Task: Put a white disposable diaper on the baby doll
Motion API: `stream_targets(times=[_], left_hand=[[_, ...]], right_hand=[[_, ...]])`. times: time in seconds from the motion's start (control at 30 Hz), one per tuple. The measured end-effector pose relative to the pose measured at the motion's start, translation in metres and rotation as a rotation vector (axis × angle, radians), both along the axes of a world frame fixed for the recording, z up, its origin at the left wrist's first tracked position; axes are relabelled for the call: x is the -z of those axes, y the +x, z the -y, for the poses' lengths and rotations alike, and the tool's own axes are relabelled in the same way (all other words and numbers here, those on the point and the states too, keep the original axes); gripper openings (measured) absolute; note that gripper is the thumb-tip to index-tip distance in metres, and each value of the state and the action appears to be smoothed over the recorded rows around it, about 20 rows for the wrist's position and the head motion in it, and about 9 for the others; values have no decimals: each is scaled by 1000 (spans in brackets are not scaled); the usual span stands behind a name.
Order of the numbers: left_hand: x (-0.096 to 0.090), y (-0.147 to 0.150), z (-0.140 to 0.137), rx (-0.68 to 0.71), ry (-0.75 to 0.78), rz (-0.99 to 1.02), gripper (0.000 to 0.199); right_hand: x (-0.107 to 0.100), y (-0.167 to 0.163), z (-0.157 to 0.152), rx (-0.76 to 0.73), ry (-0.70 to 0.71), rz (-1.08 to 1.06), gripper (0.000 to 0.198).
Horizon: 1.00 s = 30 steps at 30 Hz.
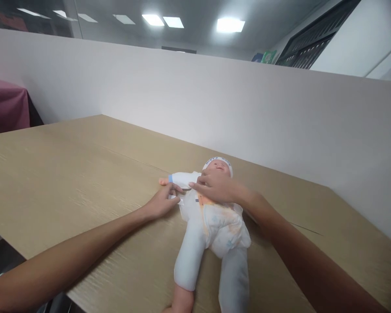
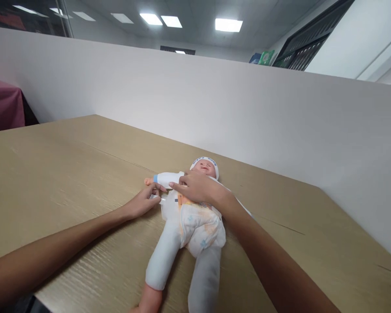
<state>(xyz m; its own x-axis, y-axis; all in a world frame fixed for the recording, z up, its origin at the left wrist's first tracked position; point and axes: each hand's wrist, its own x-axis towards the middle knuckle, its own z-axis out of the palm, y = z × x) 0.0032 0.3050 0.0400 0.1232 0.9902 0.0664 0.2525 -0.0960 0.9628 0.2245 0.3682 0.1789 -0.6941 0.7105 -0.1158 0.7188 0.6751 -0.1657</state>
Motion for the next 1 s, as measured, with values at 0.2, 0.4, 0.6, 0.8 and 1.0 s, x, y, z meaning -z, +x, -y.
stream_targets(times=[0.2,0.4,0.6,0.8,1.0], left_hand=[[0,-2,1,9,31,-4,40],[4,-3,0,13,39,3,39],[2,-1,1,-7,40,28,39],[-2,3,3,-62,78,64,38],[2,7,4,-70,103,109,34]], right_hand=[[-8,8,8,3,-257,-109,54],[-25,25,24,-73,-338,-289,43],[-21,35,29,-64,-281,-509,39],[11,1,27,28,-46,-379,30],[39,-21,23,88,70,-171,8]])
